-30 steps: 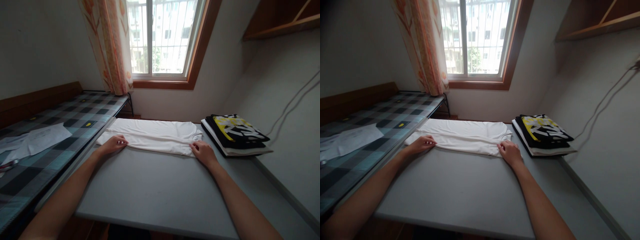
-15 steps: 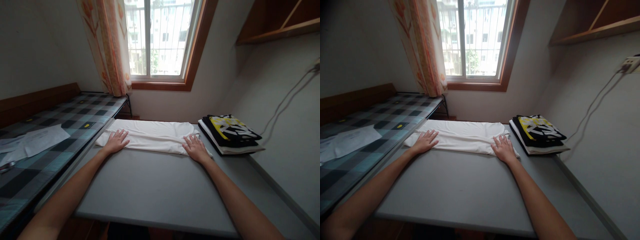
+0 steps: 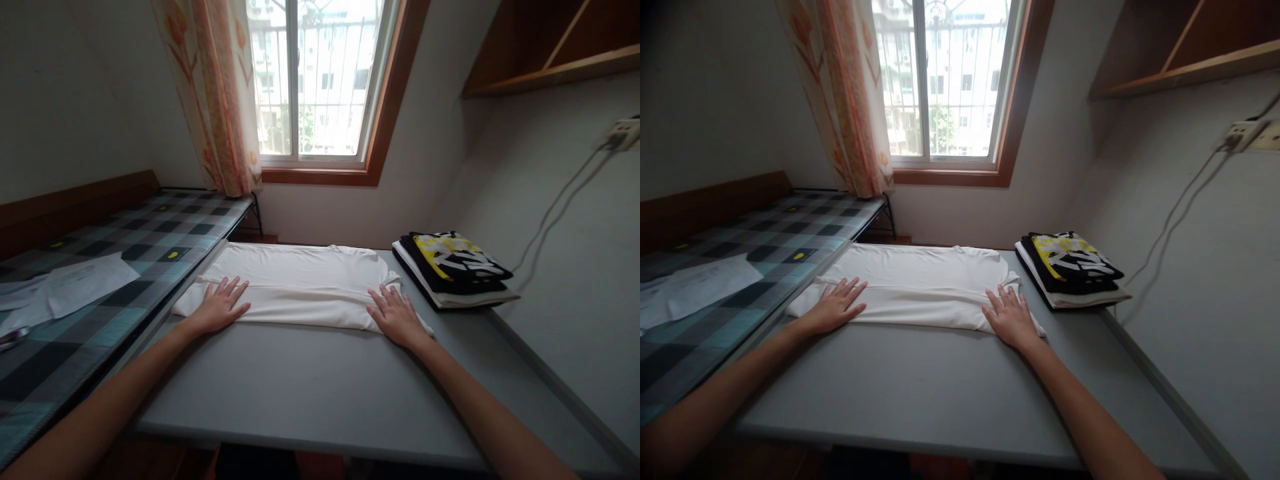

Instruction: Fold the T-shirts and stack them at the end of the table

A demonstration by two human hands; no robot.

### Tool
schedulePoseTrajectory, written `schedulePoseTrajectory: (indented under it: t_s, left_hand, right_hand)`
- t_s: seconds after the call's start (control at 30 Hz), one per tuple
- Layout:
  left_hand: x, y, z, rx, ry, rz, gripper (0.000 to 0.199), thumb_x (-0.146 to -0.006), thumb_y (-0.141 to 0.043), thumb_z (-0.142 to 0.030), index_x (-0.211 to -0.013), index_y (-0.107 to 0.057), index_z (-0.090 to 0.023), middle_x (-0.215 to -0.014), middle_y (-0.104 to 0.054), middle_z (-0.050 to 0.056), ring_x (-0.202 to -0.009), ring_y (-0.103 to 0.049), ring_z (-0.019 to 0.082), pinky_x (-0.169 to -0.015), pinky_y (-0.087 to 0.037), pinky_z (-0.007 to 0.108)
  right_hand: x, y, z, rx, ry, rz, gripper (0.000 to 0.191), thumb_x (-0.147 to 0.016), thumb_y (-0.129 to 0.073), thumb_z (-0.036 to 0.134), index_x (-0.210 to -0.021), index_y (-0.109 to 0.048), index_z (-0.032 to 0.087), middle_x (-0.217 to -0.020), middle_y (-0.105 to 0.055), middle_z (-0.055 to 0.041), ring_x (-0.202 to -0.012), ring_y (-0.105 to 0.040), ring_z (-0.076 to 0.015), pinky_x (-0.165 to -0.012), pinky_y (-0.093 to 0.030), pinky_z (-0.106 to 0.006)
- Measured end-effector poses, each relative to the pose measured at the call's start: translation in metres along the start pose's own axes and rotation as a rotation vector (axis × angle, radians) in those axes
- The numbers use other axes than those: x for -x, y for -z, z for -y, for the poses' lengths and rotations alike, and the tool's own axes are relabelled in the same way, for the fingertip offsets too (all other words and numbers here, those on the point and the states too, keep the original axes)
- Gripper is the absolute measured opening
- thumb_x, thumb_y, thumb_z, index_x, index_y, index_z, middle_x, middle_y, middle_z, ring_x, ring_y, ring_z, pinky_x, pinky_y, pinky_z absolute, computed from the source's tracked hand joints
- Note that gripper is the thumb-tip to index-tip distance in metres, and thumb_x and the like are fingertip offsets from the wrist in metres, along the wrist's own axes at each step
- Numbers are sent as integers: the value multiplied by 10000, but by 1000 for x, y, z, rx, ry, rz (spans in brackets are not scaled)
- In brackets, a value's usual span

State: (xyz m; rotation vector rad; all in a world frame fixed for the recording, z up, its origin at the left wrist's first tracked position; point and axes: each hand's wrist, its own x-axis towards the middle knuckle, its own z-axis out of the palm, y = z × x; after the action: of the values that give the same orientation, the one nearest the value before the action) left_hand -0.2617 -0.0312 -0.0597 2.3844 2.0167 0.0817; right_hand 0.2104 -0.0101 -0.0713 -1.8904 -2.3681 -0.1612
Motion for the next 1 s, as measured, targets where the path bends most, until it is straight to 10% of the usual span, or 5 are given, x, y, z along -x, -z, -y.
schedulePoseTrajectory:
  t_s: [0.3, 0.57, 1.0]
  left_hand:
    - [-13, 20, -4, 49, -25, -96, 566, -926, -357, -596, -1305, -575, -239, -1386, -542, 115, -1272, -491, 284, -1057, -353, 447]
    - [-76, 6, -40, 101, -48, -285, 374, -932, -451, -425, -1192, -625, -220, -1327, -568, 121, -1244, -501, 269, -1037, -375, 434]
    - [-82, -9, -36, 111, -40, -314, 374, -930, -435, -363, -1243, -594, -234, -1377, -544, 107, -1292, -462, 268, -1088, -324, 457]
  right_hand:
    - [7, 26, -2, -63, 98, -41, 463, -955, -347, 498, -1206, -646, 250, -1324, -588, -126, -1289, -458, -322, -1082, -259, -587]
    - [-94, 48, -11, -235, 26, -95, 326, -912, -469, 373, -1051, -702, 192, -1149, -695, -113, -1056, -631, -244, -910, -441, -337]
    - [-214, 24, -31, -266, -205, 33, 463, -961, -339, 468, -1069, -718, 224, -1153, -696, -120, -1054, -629, -277, -852, -443, -347]
